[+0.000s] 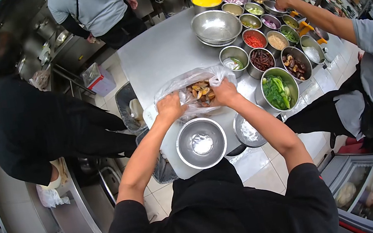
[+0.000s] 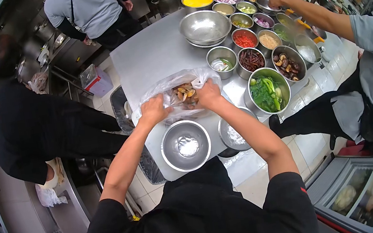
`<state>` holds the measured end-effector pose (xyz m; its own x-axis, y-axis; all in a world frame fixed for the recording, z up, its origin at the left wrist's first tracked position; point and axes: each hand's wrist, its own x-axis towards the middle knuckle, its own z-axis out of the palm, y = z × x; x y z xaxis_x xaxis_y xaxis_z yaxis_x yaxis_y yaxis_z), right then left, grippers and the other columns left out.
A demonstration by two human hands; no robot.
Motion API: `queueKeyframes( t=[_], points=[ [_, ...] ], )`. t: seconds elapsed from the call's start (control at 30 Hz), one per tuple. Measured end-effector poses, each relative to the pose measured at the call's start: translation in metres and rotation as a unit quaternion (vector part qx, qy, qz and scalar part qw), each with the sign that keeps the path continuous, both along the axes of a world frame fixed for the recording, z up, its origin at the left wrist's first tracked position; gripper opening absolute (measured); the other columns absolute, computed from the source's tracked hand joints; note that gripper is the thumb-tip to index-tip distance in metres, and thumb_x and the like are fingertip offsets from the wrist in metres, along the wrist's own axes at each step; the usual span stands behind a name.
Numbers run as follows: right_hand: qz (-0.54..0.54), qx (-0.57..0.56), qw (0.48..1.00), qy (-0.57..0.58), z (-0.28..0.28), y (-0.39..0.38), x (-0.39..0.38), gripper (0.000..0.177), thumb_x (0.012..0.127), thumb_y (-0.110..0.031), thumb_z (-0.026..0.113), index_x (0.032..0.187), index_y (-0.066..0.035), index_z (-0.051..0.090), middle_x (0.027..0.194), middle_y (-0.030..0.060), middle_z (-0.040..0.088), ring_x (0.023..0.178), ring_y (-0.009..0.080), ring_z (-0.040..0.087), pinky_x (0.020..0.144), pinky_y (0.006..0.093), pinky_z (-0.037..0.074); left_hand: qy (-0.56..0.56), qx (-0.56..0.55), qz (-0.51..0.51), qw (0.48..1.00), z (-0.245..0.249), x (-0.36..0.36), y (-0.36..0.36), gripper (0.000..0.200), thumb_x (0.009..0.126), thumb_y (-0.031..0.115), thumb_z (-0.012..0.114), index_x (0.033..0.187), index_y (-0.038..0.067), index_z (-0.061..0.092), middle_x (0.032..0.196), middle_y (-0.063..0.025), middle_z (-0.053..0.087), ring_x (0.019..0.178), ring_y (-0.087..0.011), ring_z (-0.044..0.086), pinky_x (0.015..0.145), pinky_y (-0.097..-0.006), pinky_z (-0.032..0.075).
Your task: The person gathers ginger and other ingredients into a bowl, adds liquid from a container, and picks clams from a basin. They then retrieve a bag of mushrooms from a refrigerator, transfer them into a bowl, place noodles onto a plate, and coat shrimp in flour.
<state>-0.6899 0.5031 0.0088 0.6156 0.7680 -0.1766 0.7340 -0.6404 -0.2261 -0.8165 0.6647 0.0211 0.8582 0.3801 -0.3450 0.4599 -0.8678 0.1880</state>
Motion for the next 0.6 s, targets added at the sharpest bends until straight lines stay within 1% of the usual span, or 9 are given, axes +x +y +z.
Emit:
queueKeyframes(
  t=[0.07,0.13,0.2,0.27,0.33,0.4,0.43,0.53,0.6],
  points=[
    [0.002,0.019,1.0,-0.018,-0.017,-0.003,0.007,0.078,0.055,-0.039,0.079,0.12,-0.011,0.046,0.12,0.0177,0.05,0.109,0.0378,0.048,0.086,0.0438,0.046,-0.028,0.038,0.012,0.999,-0.006,-0.006,-0.006,0.062,0.068,0.029,0.066,0.119,-0.001,0.048,0.104,-0.0214,0.06,0.099,-0.0337,0.058,0.084,-0.0417,0.046],
    [0.04,0.079,0.996,-0.004,-0.014,-0.002,0.011,0.076,0.054,-0.044,0.079,0.111,0.0,0.054,0.108,0.0195,0.058,0.101,0.0355,0.053,0.083,0.0446,0.049,-0.055,0.035,0.018,0.998,-0.001,-0.006,-0.007,0.058,0.065,0.029,0.068,0.112,-0.001,0.052,0.098,-0.0224,0.061,0.095,-0.0348,0.06,0.082,-0.0426,0.047],
    [0.037,0.103,0.994,-0.004,-0.025,0.0,0.016,0.067,0.055,-0.041,0.08,0.103,0.0,0.058,0.1,0.0197,0.06,0.096,0.0355,0.056,0.082,0.0435,0.049,-0.083,0.034,0.024,0.996,0.013,-0.007,-0.007,0.054,0.061,0.028,0.069,0.105,-0.002,0.057,0.091,-0.0234,0.063,0.09,-0.0359,0.061,0.08,-0.0436,0.047],
    [0.042,0.092,0.995,0.0,-0.056,0.006,0.027,0.078,0.054,-0.035,0.081,0.12,-0.013,0.047,0.109,0.0192,0.055,0.096,0.0383,0.055,0.082,0.0428,0.048,-0.118,-0.039,0.097,0.987,0.028,-0.01,-0.002,0.042,0.059,0.023,0.066,0.093,-0.001,0.062,0.083,-0.0206,0.064,0.083,-0.0329,0.062,0.073,-0.0389,0.048],
    [0.023,0.082,0.996,0.029,-0.008,-0.003,0.002,0.075,0.054,-0.034,0.081,0.118,-0.012,0.049,0.109,0.0192,0.055,0.097,0.0381,0.054,0.083,0.0427,0.047,-0.134,-0.074,0.131,0.979,0.028,-0.013,0.01,0.036,0.058,0.02,0.064,0.087,-0.001,0.065,0.078,-0.0192,0.064,0.079,-0.0314,0.063,0.07,-0.0365,0.049],
    [0.004,0.072,0.996,0.059,0.004,-0.006,-0.009,0.073,0.054,-0.032,0.081,0.116,-0.011,0.051,0.109,0.0192,0.055,0.098,0.0379,0.054,0.084,0.0427,0.047,-0.151,-0.241,0.222,0.933,0.008,-0.017,0.029,0.031,0.053,0.017,0.067,0.077,-0.003,0.062,0.066,-0.0118,0.06,0.061,-0.022,0.057,0.056,-0.0326,0.044],
    [0.051,0.099,0.993,0.046,-0.004,-0.005,-0.009,0.074,0.054,-0.032,0.08,0.117,-0.009,0.05,0.11,0.0191,0.055,0.101,0.0373,0.052,0.085,0.0427,0.046,-0.207,-0.312,0.235,0.897,-0.008,-0.017,0.038,0.025,0.053,0.012,0.067,0.07,-0.005,0.059,0.06,-0.0056,0.053,0.055,-0.0151,0.047,0.048,-0.0298,0.037],
    [0.103,0.127,0.985,0.062,0.001,-0.004,-0.019,0.079,0.052,-0.029,0.08,0.12,-0.004,0.047,0.117,0.0173,0.052,0.109,0.0342,0.049,0.09,0.0438,0.042,-0.261,-0.385,0.267,0.844,0.009,-0.008,0.038,0.019,0.055,0.008,0.065,0.067,-0.005,0.058,0.06,-0.0043,0.052,0.054,-0.0141,0.046,0.047,-0.029,0.036],
    [0.101,0.165,0.981,0.013,0.001,-0.003,-0.025,0.088,0.054,-0.027,0.081,0.128,-0.005,0.04,0.113,0.0192,0.052,0.105,0.0368,0.049,0.09,0.0427,0.041,-0.275,-0.379,0.251,0.847,0.02,-0.001,0.04,0.018,0.057,0.008,0.065,0.069,-0.004,0.058,0.062,-0.0046,0.053,0.054,-0.0137,0.047,0.048,-0.0281,0.037]
  ],
)
